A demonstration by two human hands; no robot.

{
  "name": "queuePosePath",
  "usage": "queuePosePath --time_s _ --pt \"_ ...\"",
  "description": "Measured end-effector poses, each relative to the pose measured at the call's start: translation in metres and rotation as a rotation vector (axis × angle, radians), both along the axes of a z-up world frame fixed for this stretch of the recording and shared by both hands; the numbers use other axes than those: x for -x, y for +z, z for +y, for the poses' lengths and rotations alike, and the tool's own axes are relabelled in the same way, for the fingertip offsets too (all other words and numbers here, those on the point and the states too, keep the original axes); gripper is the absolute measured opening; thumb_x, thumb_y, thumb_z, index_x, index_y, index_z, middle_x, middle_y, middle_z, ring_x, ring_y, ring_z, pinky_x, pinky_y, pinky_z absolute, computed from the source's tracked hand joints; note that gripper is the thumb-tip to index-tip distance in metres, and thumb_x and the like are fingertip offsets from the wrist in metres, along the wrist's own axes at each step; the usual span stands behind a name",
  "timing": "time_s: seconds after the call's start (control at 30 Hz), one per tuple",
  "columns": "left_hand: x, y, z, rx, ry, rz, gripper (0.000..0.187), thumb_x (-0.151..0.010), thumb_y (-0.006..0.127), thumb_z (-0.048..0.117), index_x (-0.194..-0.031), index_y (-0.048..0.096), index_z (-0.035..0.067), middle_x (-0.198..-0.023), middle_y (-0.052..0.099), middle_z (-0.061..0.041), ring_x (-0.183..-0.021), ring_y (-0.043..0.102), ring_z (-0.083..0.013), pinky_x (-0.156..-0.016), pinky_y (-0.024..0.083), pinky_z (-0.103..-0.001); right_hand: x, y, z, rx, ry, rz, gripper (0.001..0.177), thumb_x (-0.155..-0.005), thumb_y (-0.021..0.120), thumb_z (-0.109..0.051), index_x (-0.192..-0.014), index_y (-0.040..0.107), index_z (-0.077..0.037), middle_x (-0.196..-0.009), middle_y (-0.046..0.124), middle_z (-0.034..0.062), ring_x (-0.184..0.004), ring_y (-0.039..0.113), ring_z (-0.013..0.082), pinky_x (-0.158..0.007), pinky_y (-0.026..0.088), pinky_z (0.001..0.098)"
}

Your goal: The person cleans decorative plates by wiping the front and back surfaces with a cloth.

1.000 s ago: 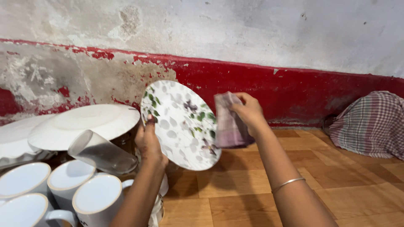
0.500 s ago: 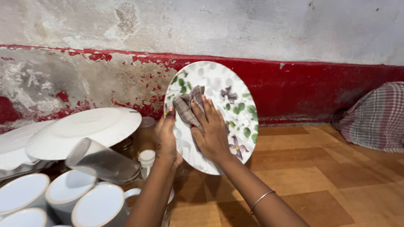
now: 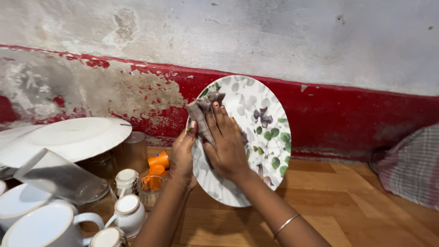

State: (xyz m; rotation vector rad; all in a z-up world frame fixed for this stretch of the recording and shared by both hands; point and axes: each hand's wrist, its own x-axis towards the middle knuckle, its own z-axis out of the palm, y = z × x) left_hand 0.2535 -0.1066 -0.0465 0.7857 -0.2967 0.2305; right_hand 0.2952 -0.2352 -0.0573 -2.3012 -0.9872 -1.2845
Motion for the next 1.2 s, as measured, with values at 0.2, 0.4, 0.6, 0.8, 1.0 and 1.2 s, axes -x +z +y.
queuePosePath --time_s 0.2,0.4,0.6,0.8,1.0,1.2 --pt "0.015 -0.004 -0.016 -0.11 0.078 0.005 0.045 -0.093 0.06 0.042 -0.114 0.068 0.003 -0.103 0.073 -0.007 -0.091 0.067 -0.017 -0.082 0.053 -0.033 -0.052 0.038 -0.075 -0.103 -0.089 0.0 0.067 -0.098 0.037 -0.022 -0.161 0.017 -0.009 -0.17 0.014 0.0084 -0.157 0.012 0.0238 -0.127 0.014 0.047" --pt "0.009 -0.011 -0.012 -0.046 0.225 -0.061 0.043 -0.096 0.059 0.039 -0.112 0.068 0.0 -0.102 0.072 -0.008 -0.088 0.066 -0.014 -0.08 0.054 -0.028 -0.047 -0.023 -0.079 -0.443 -0.392 0.3 0.06 -0.101 0.035 -0.015 -0.159 0.021 -0.014 -0.167 0.021 0.012 -0.142 0.039 0.0294 -0.085 0.06 0.0374" --pt "-0.036 -0.019 -0.017 0.037 0.308 -0.143 0.038 -0.101 0.056 0.034 -0.112 0.069 0.0 -0.096 0.071 -0.007 -0.083 0.064 -0.0126 -0.073 0.052 -0.027 0.033 -0.048 -0.004 -0.289 -0.006 0.295 0.065 -0.093 0.041 -0.013 -0.157 0.031 -0.021 -0.163 0.031 0.0091 -0.148 0.031 0.03 -0.094 0.046 0.0468" --pt "-0.045 0.0 0.026 -0.096 0.147 0.064 0.034 -0.096 0.049 0.024 -0.118 0.065 0.005 -0.099 0.072 -0.008 -0.085 0.068 -0.0166 -0.074 0.057 -0.031 0.06 -0.044 -0.029 0.163 0.184 0.087 0.072 -0.08 0.069 -0.022 -0.144 0.044 -0.003 -0.153 0.04 0.0163 -0.145 0.029 0.0368 -0.113 0.024 0.055" --pt "-0.035 -0.023 0.007 -0.055 0.154 0.138 0.029 -0.097 0.05 0.031 -0.112 0.058 0.008 -0.1 0.07 -0.005 -0.088 0.069 -0.0169 -0.079 0.058 -0.031 0.051 -0.053 0.009 0.067 0.052 -0.044 0.06 -0.085 0.064 -0.004 -0.141 0.047 0.005 -0.15 0.046 0.0233 -0.144 0.04 0.0393 -0.118 0.033 0.0516" --pt "-0.04 -0.024 0.032 -0.38 0.191 -0.042 0.048 -0.104 0.044 0.045 -0.116 0.062 0.001 -0.09 0.068 -0.013 -0.078 0.065 -0.0208 -0.069 0.056 -0.03 0.06 -0.054 0.032 -0.013 0.114 -0.018 0.059 -0.088 0.065 -0.007 -0.139 0.044 0.013 -0.143 0.047 0.0344 -0.139 0.043 0.0455 -0.117 0.036 0.0531"
